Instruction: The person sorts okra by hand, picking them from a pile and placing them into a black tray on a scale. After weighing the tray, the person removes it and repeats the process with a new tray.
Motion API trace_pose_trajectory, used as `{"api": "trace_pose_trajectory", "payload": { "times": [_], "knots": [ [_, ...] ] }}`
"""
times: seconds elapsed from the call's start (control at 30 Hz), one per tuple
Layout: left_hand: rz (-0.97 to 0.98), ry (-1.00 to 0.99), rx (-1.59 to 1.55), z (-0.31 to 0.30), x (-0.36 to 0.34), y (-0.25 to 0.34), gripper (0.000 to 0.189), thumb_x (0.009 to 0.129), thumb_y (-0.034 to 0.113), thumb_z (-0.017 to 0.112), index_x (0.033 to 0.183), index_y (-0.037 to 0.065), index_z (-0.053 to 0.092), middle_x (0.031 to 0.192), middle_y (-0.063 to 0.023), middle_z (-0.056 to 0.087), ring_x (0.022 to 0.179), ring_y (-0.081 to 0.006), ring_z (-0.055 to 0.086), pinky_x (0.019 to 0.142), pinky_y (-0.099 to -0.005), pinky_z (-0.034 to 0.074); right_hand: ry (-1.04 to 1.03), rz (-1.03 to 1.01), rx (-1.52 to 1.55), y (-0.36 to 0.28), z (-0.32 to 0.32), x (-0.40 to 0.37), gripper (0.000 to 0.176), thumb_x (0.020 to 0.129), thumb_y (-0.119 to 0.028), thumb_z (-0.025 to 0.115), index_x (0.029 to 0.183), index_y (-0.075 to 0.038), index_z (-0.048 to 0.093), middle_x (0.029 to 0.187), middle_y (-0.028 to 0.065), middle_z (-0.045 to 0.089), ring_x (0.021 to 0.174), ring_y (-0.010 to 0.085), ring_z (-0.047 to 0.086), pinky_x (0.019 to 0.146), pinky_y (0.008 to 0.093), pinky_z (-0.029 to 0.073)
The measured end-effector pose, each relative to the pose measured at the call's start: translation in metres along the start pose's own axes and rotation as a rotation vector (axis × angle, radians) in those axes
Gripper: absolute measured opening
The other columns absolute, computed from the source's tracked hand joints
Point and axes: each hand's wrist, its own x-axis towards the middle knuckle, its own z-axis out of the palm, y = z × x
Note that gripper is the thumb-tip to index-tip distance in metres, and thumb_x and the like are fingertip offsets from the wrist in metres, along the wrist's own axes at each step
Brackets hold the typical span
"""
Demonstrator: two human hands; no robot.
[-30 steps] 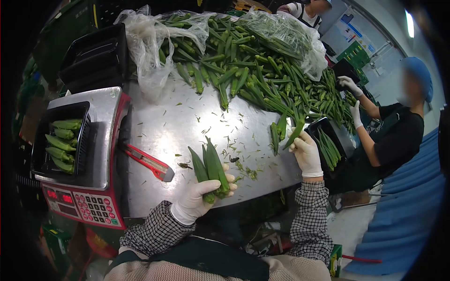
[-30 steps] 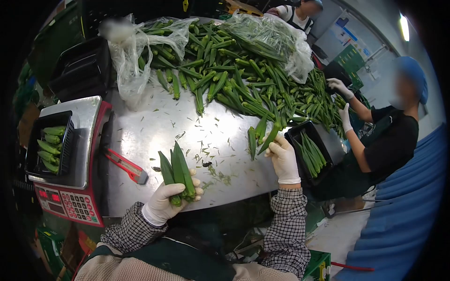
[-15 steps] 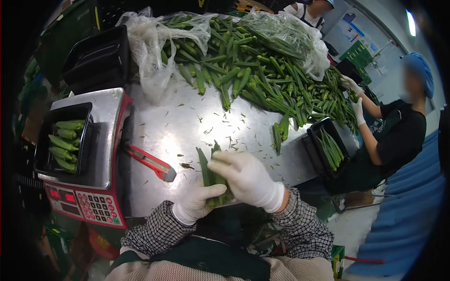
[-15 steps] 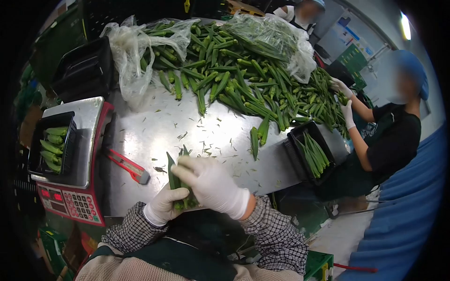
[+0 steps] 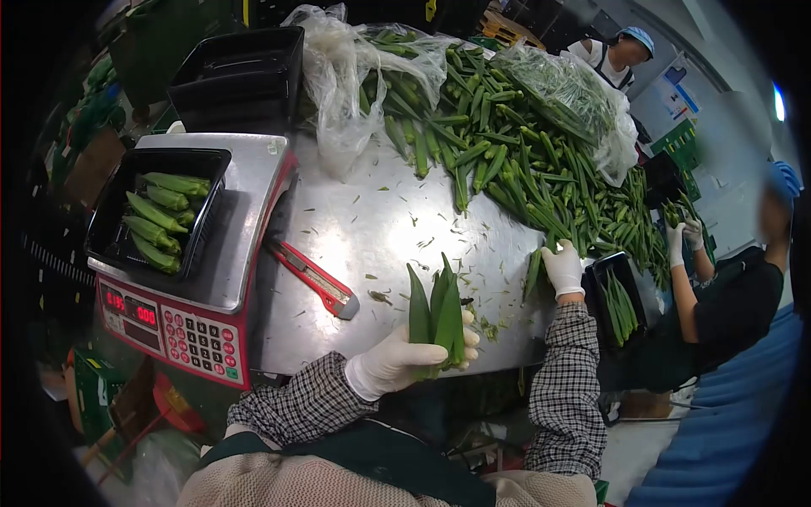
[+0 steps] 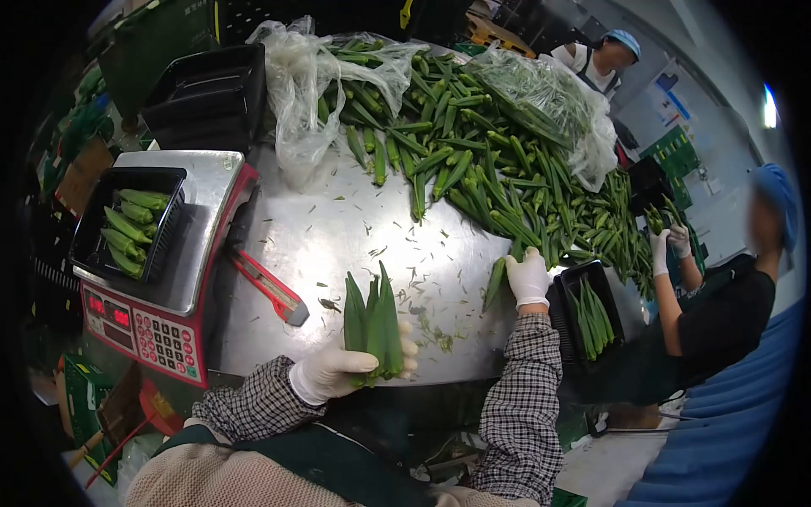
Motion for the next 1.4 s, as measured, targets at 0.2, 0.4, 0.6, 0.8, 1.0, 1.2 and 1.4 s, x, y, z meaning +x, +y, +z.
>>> {"api": "trace_pose_trajectory", "payload": {
  "times": [0.2,0.4,0.6,0.8,1.0,1.2,1.4],
  "knots": [
    [0.012,0.118,0.087,0.004,0.0,0.001,0.062,0.074,0.01,0.063,0.13,-0.001,0.036,0.115,-0.0174,0.055,0.106,-0.0286,0.056,0.093,-0.0408,0.044,-0.146,0.092,0.762,-0.001,-0.016,-0.016,0.042,0.08,-0.019,0.056,0.115,0.003,0.054,0.095,0.0122,0.063,0.084,0.0232,0.061,0.076,0.0336,0.049],
    [0.019,0.118,0.088,0.003,0.0,0.0,0.06,0.076,0.012,0.062,0.13,-0.001,0.037,0.115,-0.0176,0.056,0.104,-0.0283,0.057,0.093,-0.0416,0.044,-0.635,0.043,1.887,-0.026,-0.047,-0.059,0.036,0.088,-0.018,0.042,0.119,0.001,0.048,0.101,0.0144,0.057,0.087,0.0251,0.057,0.076,0.0372,0.048],
    [0.049,0.084,0.021,-0.005,0.001,-0.004,0.054,0.08,0.008,0.058,0.13,0.0,0.037,0.119,-0.0175,0.054,0.109,-0.0286,0.055,0.095,-0.0432,0.043,-0.661,0.022,1.985,-0.049,-0.044,-0.083,0.034,0.089,-0.015,0.049,0.121,-0.001,0.046,0.107,0.015,0.056,0.097,0.0271,0.056,0.082,0.0407,0.049],
    [0.099,0.145,-0.064,-0.008,0.004,-0.006,0.051,0.081,0.006,0.056,0.129,0.002,0.039,0.13,-0.0181,0.045,0.122,-0.0296,0.044,0.1,-0.0459,0.039,-0.679,-0.004,1.871,-0.084,-0.051,-0.116,0.033,0.089,-0.009,0.048,0.121,0.0,0.045,0.113,0.0166,0.055,0.107,0.0299,0.054,0.09,0.043,0.048],
    [0.095,0.154,-0.079,-0.007,0.002,-0.005,0.048,0.082,0.007,0.056,0.127,0.003,0.042,0.129,-0.0139,0.046,0.122,-0.0254,0.043,0.099,-0.0432,0.04,-0.732,-0.021,1.776,-0.115,-0.048,-0.152,0.039,0.089,-0.011,0.052,0.124,0.002,0.041,0.117,0.0166,0.052,0.112,0.0283,0.05,0.094,0.0416,0.044],
    [0.119,0.154,-0.092,-0.005,0.004,-0.005,0.043,0.084,0.011,0.057,0.124,0.001,0.044,0.116,-0.0112,0.053,0.104,-0.0222,0.054,0.09,-0.0378,0.047,-0.685,-0.06,1.756,-0.124,-0.053,-0.16,0.046,0.089,-0.01,0.051,0.129,0.004,0.035,0.12,0.0207,0.051,0.111,0.0292,0.051,0.093,0.0415,0.044],
    [0.128,0.047,-0.181,-0.007,0.003,-0.002,0.043,0.085,0.011,0.054,0.124,-0.003,0.043,0.116,-0.017,0.054,0.105,-0.027,0.056,0.09,-0.0386,0.048,-0.615,-0.069,1.741,-0.12,-0.06,-0.161,0.044,0.09,-0.012,0.048,0.129,0.004,0.035,0.119,0.0208,0.052,0.107,0.029,0.054,0.092,0.041,0.044]
  ]
}}
